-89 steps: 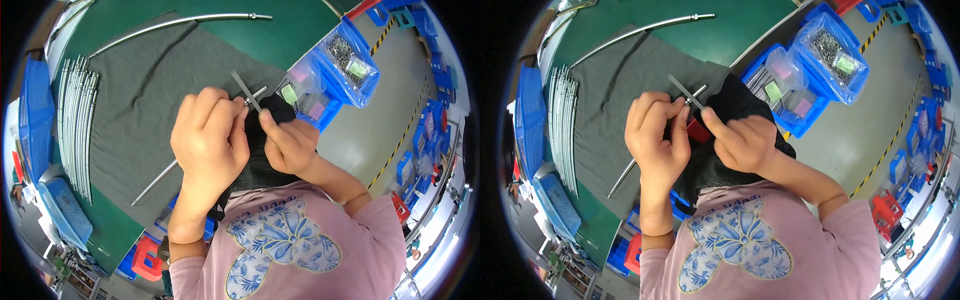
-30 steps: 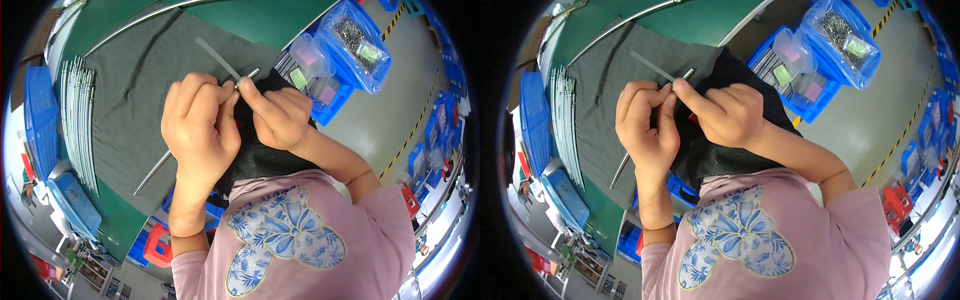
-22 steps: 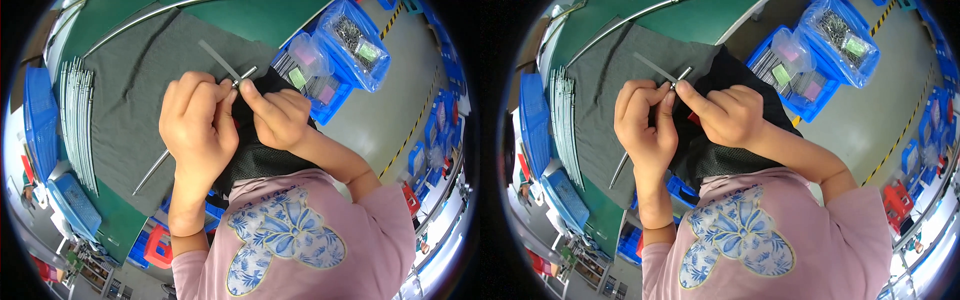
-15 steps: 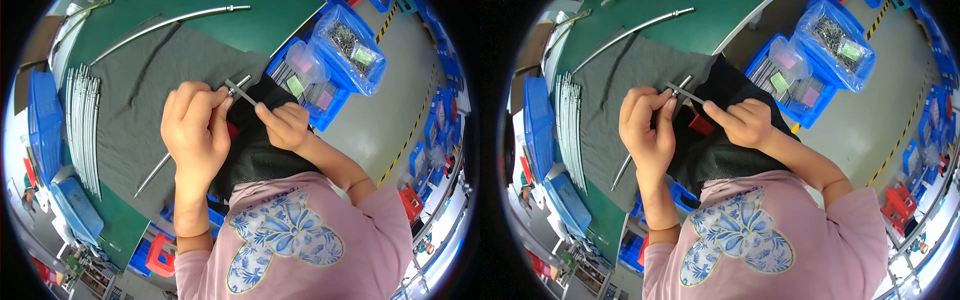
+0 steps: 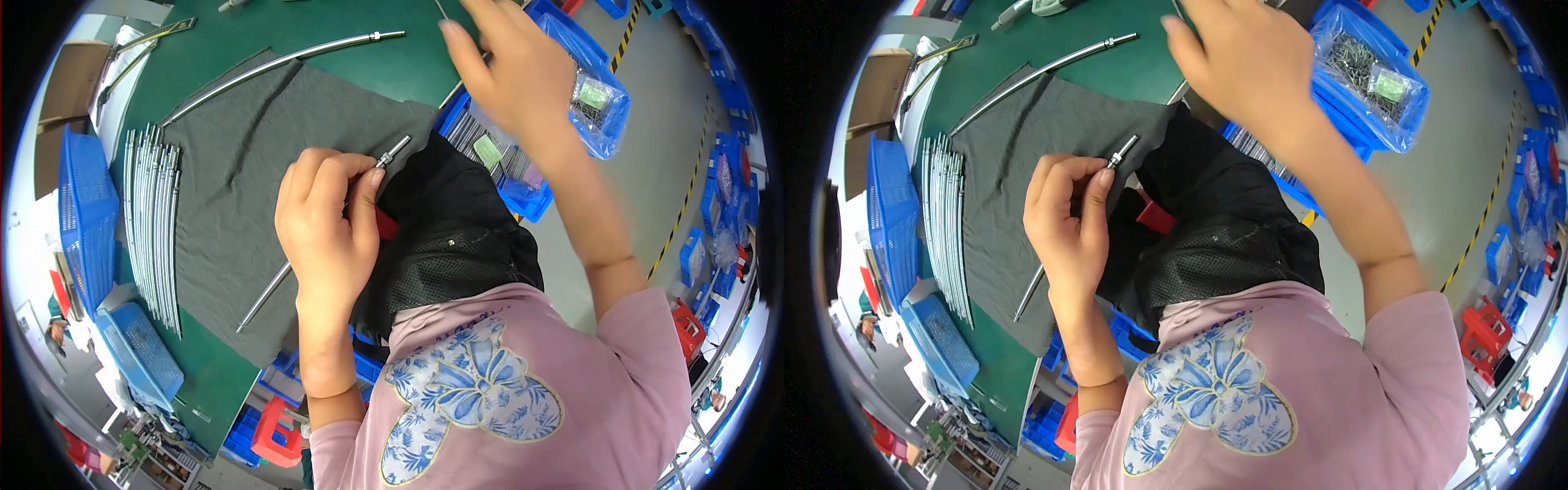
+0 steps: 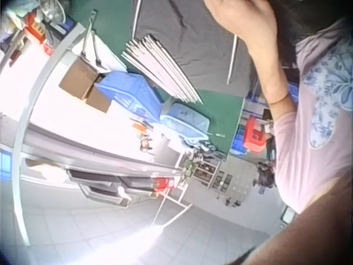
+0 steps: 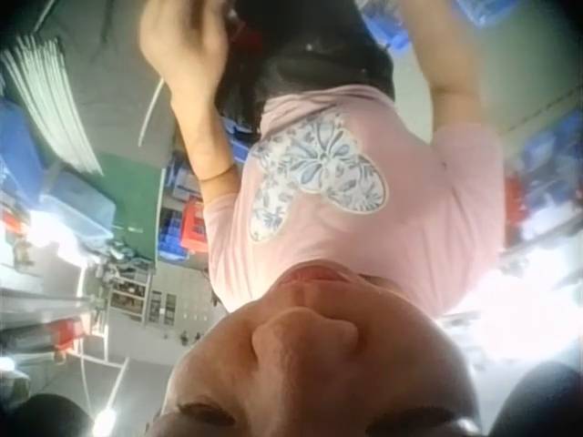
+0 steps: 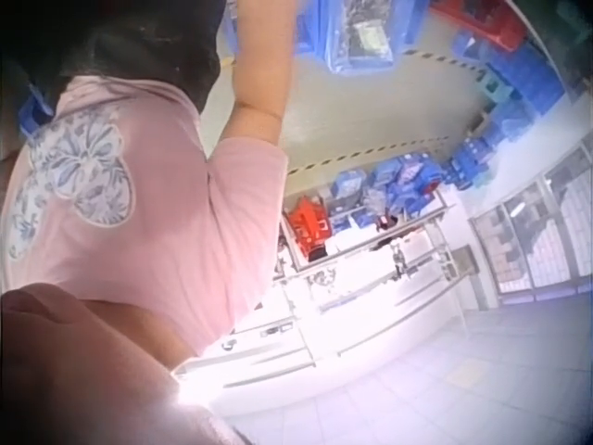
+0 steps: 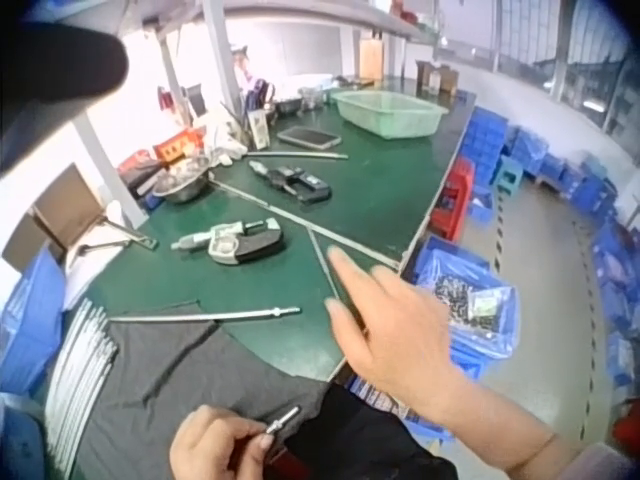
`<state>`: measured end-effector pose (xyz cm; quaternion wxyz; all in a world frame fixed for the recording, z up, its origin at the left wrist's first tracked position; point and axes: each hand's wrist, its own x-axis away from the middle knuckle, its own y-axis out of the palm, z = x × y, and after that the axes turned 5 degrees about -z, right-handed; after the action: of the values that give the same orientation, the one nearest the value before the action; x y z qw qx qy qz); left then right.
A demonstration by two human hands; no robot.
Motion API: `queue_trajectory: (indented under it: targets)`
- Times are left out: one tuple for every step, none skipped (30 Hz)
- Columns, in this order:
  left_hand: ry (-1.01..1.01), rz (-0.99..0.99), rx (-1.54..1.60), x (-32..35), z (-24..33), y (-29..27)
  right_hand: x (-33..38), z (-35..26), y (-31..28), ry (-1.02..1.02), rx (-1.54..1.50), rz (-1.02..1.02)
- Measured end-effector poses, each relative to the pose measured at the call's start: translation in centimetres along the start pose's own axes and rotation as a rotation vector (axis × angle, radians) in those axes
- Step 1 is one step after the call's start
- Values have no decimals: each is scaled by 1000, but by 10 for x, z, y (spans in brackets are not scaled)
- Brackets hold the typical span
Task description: Using a small metal file to smooth or refine the fitting at the end of a metal rod on a workbench.
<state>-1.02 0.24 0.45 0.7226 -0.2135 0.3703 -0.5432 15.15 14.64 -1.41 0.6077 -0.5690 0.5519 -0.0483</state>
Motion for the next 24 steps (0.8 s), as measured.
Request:
queue_trajectory:
  targets:
    - [-2, 2, 0, 0, 0, 0, 14, -4, -5, -3, -1, -1]
    - [6, 7, 5, 1, 0, 0, 32, -12, -13, 5, -117, -24]
    - [17, 10, 16, 1, 0, 1, 46, -20, -21, 16, -226, -49]
    - [14, 5, 19, 1, 0, 2, 55, -30, -24, -20, -344, -88]
    - [20, 16, 20, 1, 0, 3, 61, -36, -15, -11, -396, -57]
    - [26, 32, 21, 0, -1, 3, 64, -38, -6, -5, -448, -24]
    - [24, 32, 25, 0, -1, 4, 63, -37, -4, -6, -445, -27]
    - [24, 37, 27, 0, -1, 4, 61, -35, -2, 7, -519, -11]
    - [24, 43, 28, 1, -1, 4, 59, -35, -1, 19, -594, 5]
    - [21, 48, 32, 2, -1, 4, 57, -38, -3, 14, -592, 2]
    - [28, 52, 25, 3, -1, 4, 55, -44, -9, 43, -672, -15]
    - [32, 61, 19, 3, -1, 4, 52, -48, -15, 68, -752, -35]
    - [27, 71, 22, 3, -1, 5, 51, -49, -18, 26, -746, -85]
    - [45, 77, 19, 3, -2, 5, 51, -51, -14, -36, -706, -133]
    - [66, 77, 18, 3, -2, 6, 53, -55, -13, -102, -604, -139]
    - [63, 79, 22, 3, -3, 7, 54, -57, -13, -165, -503, -144]
    - [68, 80, 27, 2, -2, 6, 54, -55, -13, -166, -501, -148]
    - [71, 77, 32, 2, -2, 6, 55, -53, -14, -220, -404, -110]
    - [67, 74, 35, 2, -2, 5, 57, -51, -15, -272, -306, -71]
    - [65, 70, 42, 2, -2, 4, 55, -45, -16, -268, -306, -75]
    - [64, 71, 47, 1, -3, 4, 51, -38, -17, -279, -261, -84]
    - [63, 69, 46, 1, -3, 4, 48, -35, -17, -289, -216, -91]
    - [57, 64, 42, 2, -3, 3, 47, -35, -17, -298, -249, -76]
    - [51, 60, 40, 3, -3, 3, 46, -35, -17, -297, -248, -77]
